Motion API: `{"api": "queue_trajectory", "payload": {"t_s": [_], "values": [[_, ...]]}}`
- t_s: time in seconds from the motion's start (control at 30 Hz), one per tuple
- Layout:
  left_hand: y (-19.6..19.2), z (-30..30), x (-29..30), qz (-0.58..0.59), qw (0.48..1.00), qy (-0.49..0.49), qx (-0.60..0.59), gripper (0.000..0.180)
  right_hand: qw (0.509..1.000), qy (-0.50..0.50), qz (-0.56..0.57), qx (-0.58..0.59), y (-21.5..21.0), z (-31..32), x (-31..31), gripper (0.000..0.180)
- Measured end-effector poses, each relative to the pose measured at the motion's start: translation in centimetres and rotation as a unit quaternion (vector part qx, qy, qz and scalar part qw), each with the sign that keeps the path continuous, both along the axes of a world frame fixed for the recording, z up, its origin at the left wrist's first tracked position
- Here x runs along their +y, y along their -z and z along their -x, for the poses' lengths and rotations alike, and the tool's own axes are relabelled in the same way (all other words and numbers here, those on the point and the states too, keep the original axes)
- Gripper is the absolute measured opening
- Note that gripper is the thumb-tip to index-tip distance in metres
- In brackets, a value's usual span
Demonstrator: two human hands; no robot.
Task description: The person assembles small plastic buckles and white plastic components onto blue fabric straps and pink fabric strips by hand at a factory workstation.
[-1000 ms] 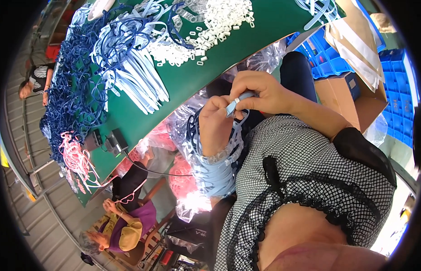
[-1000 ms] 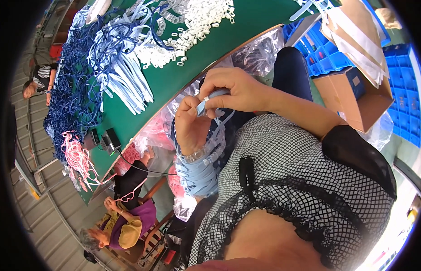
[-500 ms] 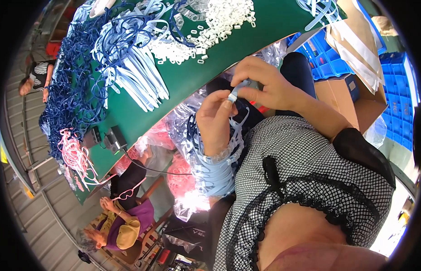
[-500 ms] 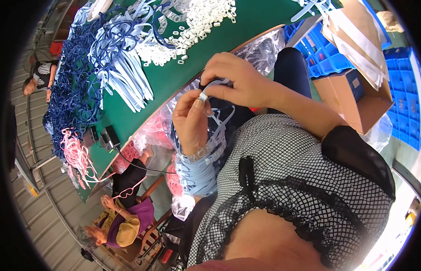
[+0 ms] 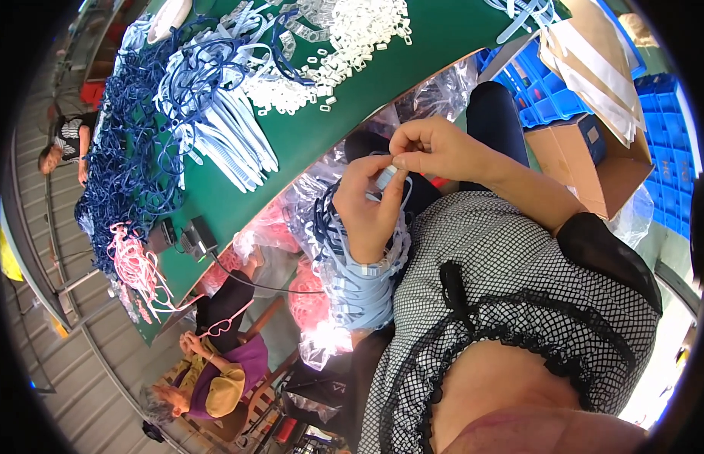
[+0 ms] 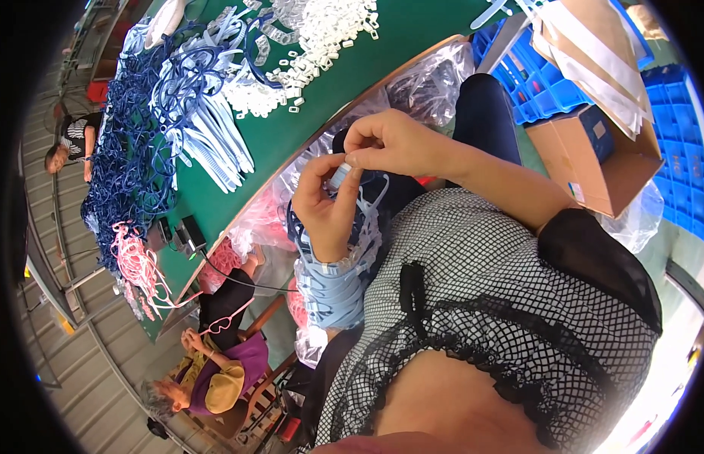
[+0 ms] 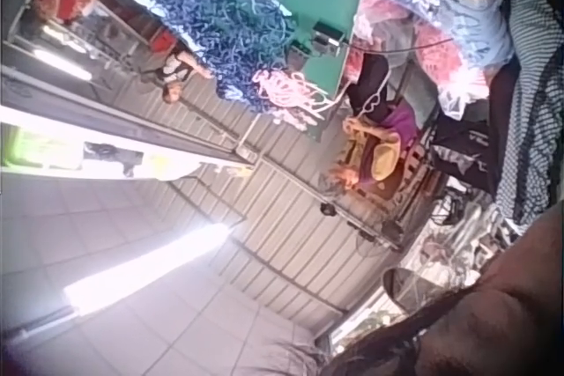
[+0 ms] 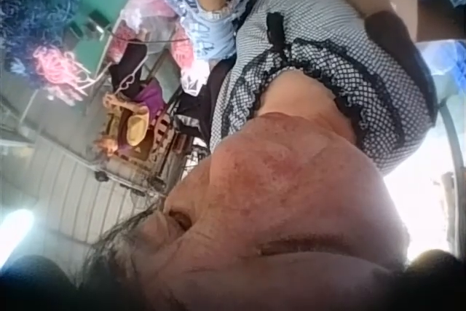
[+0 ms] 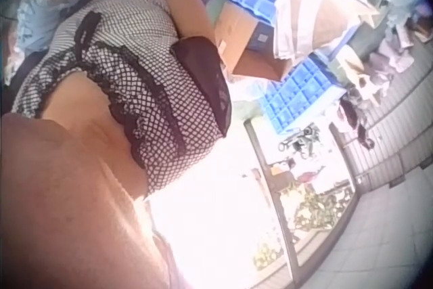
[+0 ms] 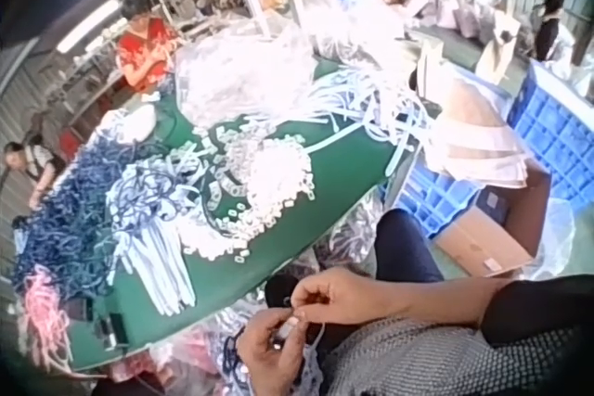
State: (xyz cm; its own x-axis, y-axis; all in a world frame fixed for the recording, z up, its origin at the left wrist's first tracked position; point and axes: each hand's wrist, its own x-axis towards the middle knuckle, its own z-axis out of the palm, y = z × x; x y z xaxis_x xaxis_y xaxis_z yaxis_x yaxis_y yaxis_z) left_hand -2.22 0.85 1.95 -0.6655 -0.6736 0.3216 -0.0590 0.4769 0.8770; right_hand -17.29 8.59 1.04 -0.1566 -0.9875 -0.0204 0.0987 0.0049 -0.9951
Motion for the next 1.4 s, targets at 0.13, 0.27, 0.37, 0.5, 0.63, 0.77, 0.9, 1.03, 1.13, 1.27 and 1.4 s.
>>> {"api": "queue_trajectory", "payload": {"t_s": [0.13, 0.27, 0.37, 0.5, 0.63, 0.77, 0.9, 1.03, 1.13, 1.27, 1.4], "values": [[0.0, 0.1, 0.5, -0.132, 0.989, -0.021, 0.059, 0.019, 0.995, 0.027, -0.013, -0.092, -0.5, -0.1, 0.2, 0.011], [-0.2, -0.3, 0.5, -0.196, 0.976, -0.013, 0.088, 0.019, 0.984, 0.03, -0.045, -0.171, -1.1, -0.3, 0.4, 0.012], [-0.4, -0.6, 0.5, -0.222, 0.971, -0.003, 0.089, 0.021, 0.975, 0.02, -0.026, -0.222, -0.7, -0.6, 0.3, 0.012], [-0.1, -1.0, 0.2, -0.245, 0.964, 0.012, 0.101, 0.024, 0.97, 0.017, -0.028, -0.242, -0.6, -0.9, 0.0, 0.012], [0.0, -1.6, -0.3, -0.288, 0.956, -0.006, 0.06, 0.02, 0.963, 0.019, -0.03, -0.269, -0.8, -0.9, -0.3, 0.011], [0.4, -2.5, -1.3, -0.411, 0.907, 0.059, 0.072, 0.02, 0.978, 0.011, -0.037, -0.205, -0.5, -0.5, -0.7, 0.01], [0.5, -3.2, -1.5, -0.451, 0.886, 0.063, 0.085, 0.018, 0.974, 0.059, 0.119, 0.186, -0.4, -0.5, -1.4, 0.019], [0.2, -3.2, -1.4, -0.469, 0.875, 0.065, 0.103, 0.016, 0.944, 0.035, 0.192, 0.268, -0.6, -0.8, -2.1, 0.025], [0.5, -3.8, -1.6, -0.482, 0.866, 0.05, 0.123, 0.016, 0.971, -0.04, 0.1, 0.214, -1.1, -0.4, -2.0, 0.026], [1.0, -4.6, -1.7, -0.482, 0.858, 0.017, 0.178, 0.017, 0.973, -0.066, 0.081, 0.208, -1.6, -0.1, -2.3, 0.023], [2.3, -7.0, -3.1, -0.472, 0.819, -0.01, 0.325, 0.016, 0.978, -0.082, 0.002, 0.192, -2.0, 1.1, -2.0, 0.02]]}}
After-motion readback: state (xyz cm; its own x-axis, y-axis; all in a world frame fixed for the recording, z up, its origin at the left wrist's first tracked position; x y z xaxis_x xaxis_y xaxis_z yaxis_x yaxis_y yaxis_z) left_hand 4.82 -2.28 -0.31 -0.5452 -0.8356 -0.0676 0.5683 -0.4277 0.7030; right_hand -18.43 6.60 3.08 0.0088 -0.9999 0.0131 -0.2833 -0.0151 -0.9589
